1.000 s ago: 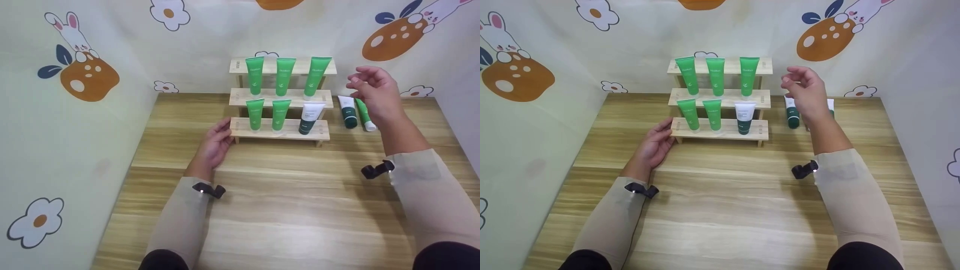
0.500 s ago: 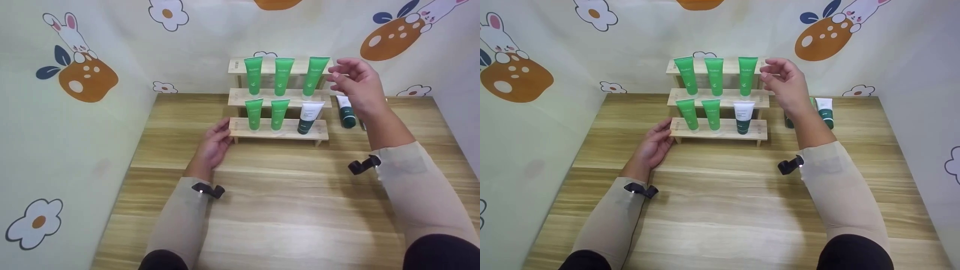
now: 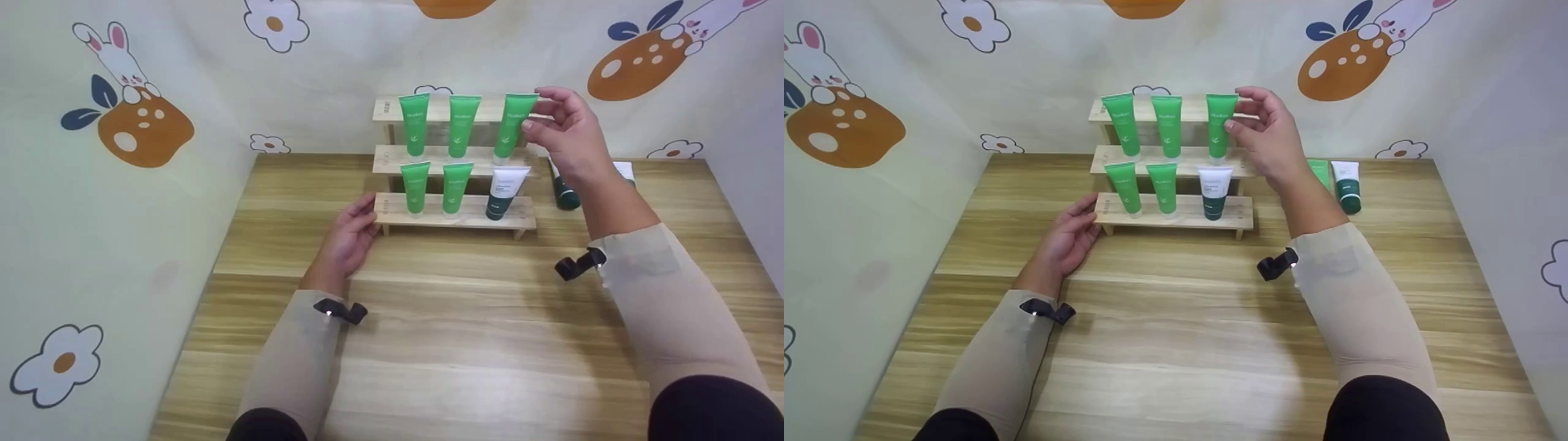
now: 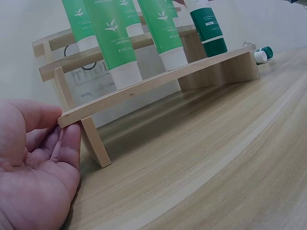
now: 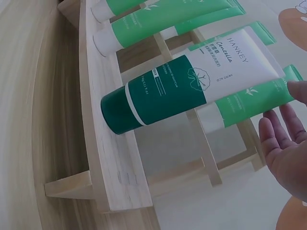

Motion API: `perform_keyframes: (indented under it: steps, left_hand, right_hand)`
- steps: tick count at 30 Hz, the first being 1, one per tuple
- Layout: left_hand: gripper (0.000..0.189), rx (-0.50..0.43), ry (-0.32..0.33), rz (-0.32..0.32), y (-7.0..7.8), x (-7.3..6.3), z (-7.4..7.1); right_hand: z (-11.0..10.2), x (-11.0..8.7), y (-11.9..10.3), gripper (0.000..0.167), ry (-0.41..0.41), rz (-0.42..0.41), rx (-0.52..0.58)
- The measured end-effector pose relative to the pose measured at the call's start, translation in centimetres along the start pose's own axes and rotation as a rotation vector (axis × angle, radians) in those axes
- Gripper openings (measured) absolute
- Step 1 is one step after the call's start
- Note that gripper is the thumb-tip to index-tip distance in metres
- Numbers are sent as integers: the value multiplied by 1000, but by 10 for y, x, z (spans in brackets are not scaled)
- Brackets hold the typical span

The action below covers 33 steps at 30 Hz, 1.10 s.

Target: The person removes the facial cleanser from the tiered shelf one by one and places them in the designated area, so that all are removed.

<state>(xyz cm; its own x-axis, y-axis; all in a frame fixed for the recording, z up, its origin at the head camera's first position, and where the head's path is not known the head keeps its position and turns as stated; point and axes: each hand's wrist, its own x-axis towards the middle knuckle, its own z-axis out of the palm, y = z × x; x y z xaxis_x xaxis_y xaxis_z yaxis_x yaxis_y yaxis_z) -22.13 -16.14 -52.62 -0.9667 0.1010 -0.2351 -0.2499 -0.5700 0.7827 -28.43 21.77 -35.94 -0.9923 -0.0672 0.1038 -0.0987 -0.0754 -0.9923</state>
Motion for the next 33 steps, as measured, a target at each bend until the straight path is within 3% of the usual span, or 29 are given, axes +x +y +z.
perform_keyframes:
  steps: [9,22,33]
  left_hand:
    - [59,5,-5,2,1,0,0]
    - [58,-11,-11,26,-1,0,3]
    - [59,-18,0,19,0,0,3]
  right_hand:
    - [-1,4,5,46,21,-29,19]
    - [6,3,3,44,-4,-37,20]
    - [-11,-3,0,48,35,-1,45]
